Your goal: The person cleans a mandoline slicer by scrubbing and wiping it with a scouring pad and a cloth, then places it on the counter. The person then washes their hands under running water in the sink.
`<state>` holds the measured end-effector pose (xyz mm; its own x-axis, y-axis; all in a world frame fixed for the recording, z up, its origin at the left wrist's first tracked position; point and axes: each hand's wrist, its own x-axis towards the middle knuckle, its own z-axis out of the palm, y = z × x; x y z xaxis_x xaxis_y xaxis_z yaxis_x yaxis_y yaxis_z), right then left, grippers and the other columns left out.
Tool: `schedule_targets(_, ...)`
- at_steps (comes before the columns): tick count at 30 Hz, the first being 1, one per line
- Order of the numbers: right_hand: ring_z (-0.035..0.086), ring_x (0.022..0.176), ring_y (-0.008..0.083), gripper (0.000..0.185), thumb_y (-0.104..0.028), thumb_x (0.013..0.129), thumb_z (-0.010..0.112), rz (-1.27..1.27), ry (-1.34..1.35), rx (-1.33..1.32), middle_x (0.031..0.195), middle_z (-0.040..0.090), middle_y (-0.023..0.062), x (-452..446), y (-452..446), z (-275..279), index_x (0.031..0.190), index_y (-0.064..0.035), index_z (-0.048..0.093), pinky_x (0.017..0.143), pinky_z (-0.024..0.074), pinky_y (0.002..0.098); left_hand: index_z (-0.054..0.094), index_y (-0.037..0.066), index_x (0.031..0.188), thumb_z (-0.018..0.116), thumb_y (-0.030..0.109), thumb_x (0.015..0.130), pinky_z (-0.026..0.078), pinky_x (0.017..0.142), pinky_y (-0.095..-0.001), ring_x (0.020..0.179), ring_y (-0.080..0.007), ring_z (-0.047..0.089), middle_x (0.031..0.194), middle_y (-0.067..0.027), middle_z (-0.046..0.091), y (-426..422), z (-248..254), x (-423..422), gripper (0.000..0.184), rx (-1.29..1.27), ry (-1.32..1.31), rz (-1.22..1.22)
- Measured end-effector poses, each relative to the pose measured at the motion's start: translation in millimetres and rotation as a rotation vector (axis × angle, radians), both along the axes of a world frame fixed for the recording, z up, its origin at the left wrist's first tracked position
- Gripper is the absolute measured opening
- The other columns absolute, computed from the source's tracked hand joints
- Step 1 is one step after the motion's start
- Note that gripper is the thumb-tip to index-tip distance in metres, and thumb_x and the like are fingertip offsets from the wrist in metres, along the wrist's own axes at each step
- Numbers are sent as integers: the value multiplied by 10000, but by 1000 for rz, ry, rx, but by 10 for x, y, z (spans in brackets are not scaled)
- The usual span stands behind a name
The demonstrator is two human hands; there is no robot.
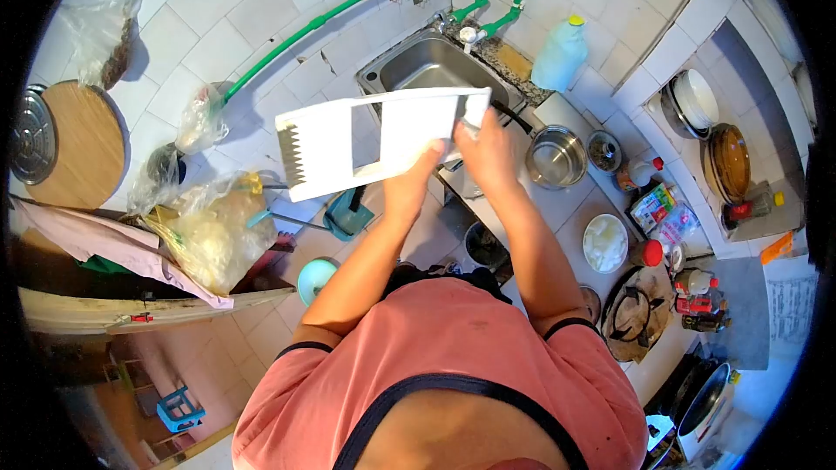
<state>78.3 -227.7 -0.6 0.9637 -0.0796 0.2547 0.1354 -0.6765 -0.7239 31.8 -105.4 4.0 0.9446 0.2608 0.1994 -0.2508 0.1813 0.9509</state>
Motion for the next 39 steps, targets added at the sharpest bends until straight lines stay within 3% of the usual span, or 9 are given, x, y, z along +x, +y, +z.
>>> schedule_targets(4, 571, 899, 448, 422, -275, 828, 572, 158, 84, 260, 977, 568, 322, -77, 82, -140, 1052, 52, 428, 761, 448, 482, 530, -54, 1079, 629, 69, 810, 478, 751, -284, 826, -183, 602, 1019, -124, 593, 89, -22, 100, 313, -38, -16, -60)
schedule_targets(9, 558, 762, 92, 250, -205, 918, 505, 480, 464, 653, 913, 574, 33, -101, -139, -22, 1101, -37, 476, 636, 452, 253, 526, -48, 1054, 594, 73, 842, 533, 692, -296, 783, -212, 632, 956, -131, 596, 204, -56, 189, 254, -451, 154, -98)
schedule_targets(16, 564, 668, 85, 266, -260, 916, 530, 508, 405, 875, 850, 604, 39, -191, -63, 74, 984, -7, 578, 562, 448, 223, 517, 4, 1075, 552, 182, 895, 536, 696, -305, 713, -131, 593, 924, -88, 610, 217, -226, 176, 255, -760, 286, -286)
schedule_targets(18, 560, 625, 90, 321, -291, 923, 517, 235, 334, 983, 843, 615, 46, -148, -13, 134, 968, 18, 594, 537, 450, 231, 513, -13, 1058, 560, 178, 891, 544, 662, -291, 721, -163, 604, 916, -106, 602, 156, -250, 149, 257, -867, 367, -333)
schedule_targets(23, 573, 831, 116, 270, -211, 897, 554, 284, 356, 1155, 957, 601, 53, -162, 56, 53, 1067, -3, 547, 740, 470, 274, 485, -4, 1087, 530, 178, 906, 553, 746, -321, 808, -163, 612, 977, -96, 604, 102, -233, 161, 261, -1024, 445, -287)
schedule_targets(30, 549, 898, 129, 314, -85, 772, 678, 444, 280, 650, 958, 597, 98, -249, 85, -3, 1037, 5, 535, 810, 438, 275, 454, -4, 1188, 409, 207, 956, 529, 794, -340, 960, -235, 604, 1087, -136, 589, 166, -433, 255, 317, -1077, 473, -268)
schedule_targets(34, 537, 916, 142, 387, -123, 740, 724, 273, 284, 476, 990, 585, 122, -121, 23, 59, 1050, -12, 521, 796, 440, 286, 493, 33, 1070, 419, 205, 955, 533, 642, -271, 749, -133, 617, 871, -37, 610, 126, -293, 205, 220, -1091, 599, -152)
schedule_targets(36, 527, 913, 154, 473, -131, 726, 737, 133, -137, 472, 988, 572, 122, -76, 50, -3, 1126, -37, 502, 742, 457, 293, 497, 54, 1009, 434, 203, 950, 506, 562, -222, 636, -84, 584, 761, 10, 576, 109, -318, 202, 172, -1108, 623, -129)
schedule_targets(39, 521, 905, 185, 619, -128, 693, 750, 331, -7, 569, 1078, 494, 121, -153, 66, 20, 1233, -67, 452, 729, 465, 321, 498, 56, 1014, 419, 204, 953, 498, 534, -211, 616, -79, 573, 752, 2, 569, 117, -362, 238, 179, -1212, 592, -226)
